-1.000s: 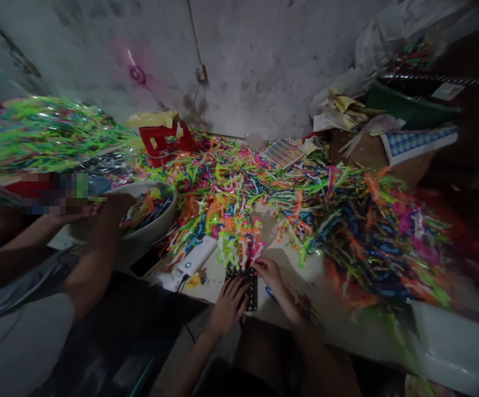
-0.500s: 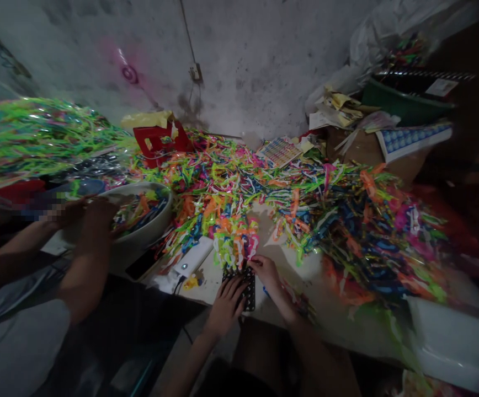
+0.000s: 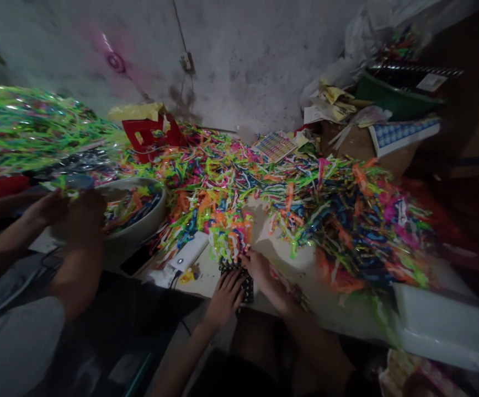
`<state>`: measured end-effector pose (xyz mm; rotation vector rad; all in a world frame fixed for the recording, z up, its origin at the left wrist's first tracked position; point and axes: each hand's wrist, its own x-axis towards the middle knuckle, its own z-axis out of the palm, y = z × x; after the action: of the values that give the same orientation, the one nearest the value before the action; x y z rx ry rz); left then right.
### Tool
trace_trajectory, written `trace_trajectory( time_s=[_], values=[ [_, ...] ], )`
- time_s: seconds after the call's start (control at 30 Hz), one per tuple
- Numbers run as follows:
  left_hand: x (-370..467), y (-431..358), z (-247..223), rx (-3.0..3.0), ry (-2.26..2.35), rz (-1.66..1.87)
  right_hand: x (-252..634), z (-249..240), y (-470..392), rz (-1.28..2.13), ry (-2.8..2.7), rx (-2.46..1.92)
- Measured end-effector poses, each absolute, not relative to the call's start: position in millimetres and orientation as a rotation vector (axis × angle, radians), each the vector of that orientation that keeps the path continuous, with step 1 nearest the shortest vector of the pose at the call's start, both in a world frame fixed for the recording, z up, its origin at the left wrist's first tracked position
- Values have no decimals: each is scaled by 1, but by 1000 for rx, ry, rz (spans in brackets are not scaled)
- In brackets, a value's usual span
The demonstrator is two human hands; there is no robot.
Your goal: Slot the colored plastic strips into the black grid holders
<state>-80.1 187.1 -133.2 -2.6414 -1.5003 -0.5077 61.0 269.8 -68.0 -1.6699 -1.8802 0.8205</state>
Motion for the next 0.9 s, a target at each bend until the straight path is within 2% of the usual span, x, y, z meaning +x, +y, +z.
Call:
trace_trajectory(
  time_s=[0.13, 0.27, 0.47, 0.6, 0.9],
  values=[
    [-79, 187, -134, -2634, -1507, -499, 83, -49, 267, 693, -1911, -1638],
    [-79, 188, -136, -2630, -1515, -523, 145, -33, 260, 613, -1967, -1737],
    [-80, 190, -141, -2615, -1525, -558, 223, -66, 223, 650, -2196, -2018],
    [-80, 190, -142, -2627, -1523, -545, 222, -81, 209, 691, -2146, -2027],
    [-79, 189, -137, -2626, -1543, -518, 208, -62, 219, 662, -1946, -1935]
  ],
)
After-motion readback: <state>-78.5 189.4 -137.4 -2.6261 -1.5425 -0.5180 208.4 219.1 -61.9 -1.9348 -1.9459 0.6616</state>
